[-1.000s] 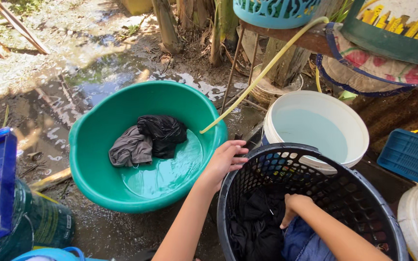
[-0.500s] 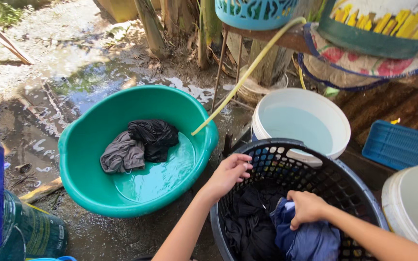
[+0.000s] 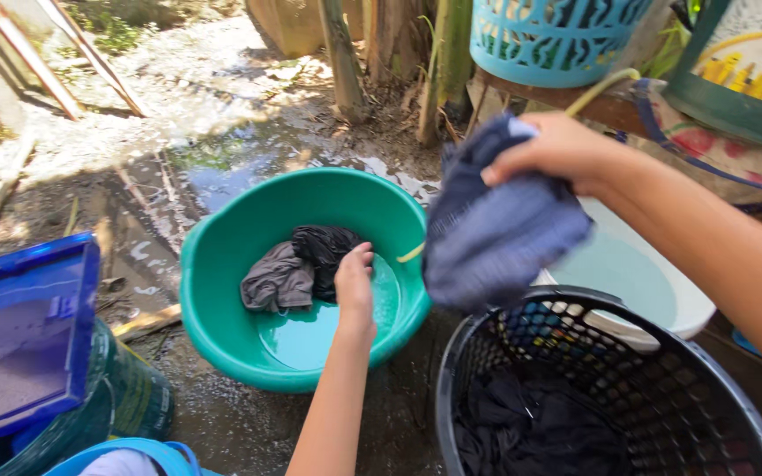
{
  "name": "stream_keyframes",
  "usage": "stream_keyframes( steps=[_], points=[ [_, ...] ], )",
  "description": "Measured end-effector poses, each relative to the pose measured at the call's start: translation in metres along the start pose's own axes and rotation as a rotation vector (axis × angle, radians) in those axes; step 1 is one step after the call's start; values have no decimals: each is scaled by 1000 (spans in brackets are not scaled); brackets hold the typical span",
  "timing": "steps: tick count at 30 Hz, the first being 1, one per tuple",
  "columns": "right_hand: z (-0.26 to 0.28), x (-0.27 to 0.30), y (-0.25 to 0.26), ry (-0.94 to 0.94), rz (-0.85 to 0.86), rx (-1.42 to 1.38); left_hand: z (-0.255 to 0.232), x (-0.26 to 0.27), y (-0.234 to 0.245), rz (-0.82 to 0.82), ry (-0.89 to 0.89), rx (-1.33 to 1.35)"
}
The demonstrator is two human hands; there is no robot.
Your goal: The person washes clothes by hand in a green basin filled with soapy water, wrings them, and places them into a black basket.
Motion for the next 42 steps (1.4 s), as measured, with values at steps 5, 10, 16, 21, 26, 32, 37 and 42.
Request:
stream_keyframes(
  steps=[5,10,16,21,26,32,37,42],
  points=[
    [6,-129,-17,82,-189,-291,4,17,67,-253,191,236],
    [-113,-219,-77,-322,-154,216,20,9,59,-190,231,474],
    [-207,-195,-153,-394,34,178,44,5,26,-7,270,562],
    [-171,-116,-146,-152,188,-48,40,7,11,60,310,515],
    [-199,-2,-105,-233,290,-119,17,24,-53,240,305,248],
    [-340,99,-96,-732,607,721,14,77,-181,759,355,97],
    [-383,189,-198,-406,923,1305,65,94,-214,836,387,-128],
    [-415,182,-219,-261,518,997,98,97,-222,894,255,-55]
  ],
)
Point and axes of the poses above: each hand's wrist, its own x-axis away from the middle knuckle, its own y-axis out of the back of the hand, z = x × y, the point moved 10 cm from there along -x, towards the middle knuckle, and after that the axes turned 15 degrees about z, right-handed, at the moved point
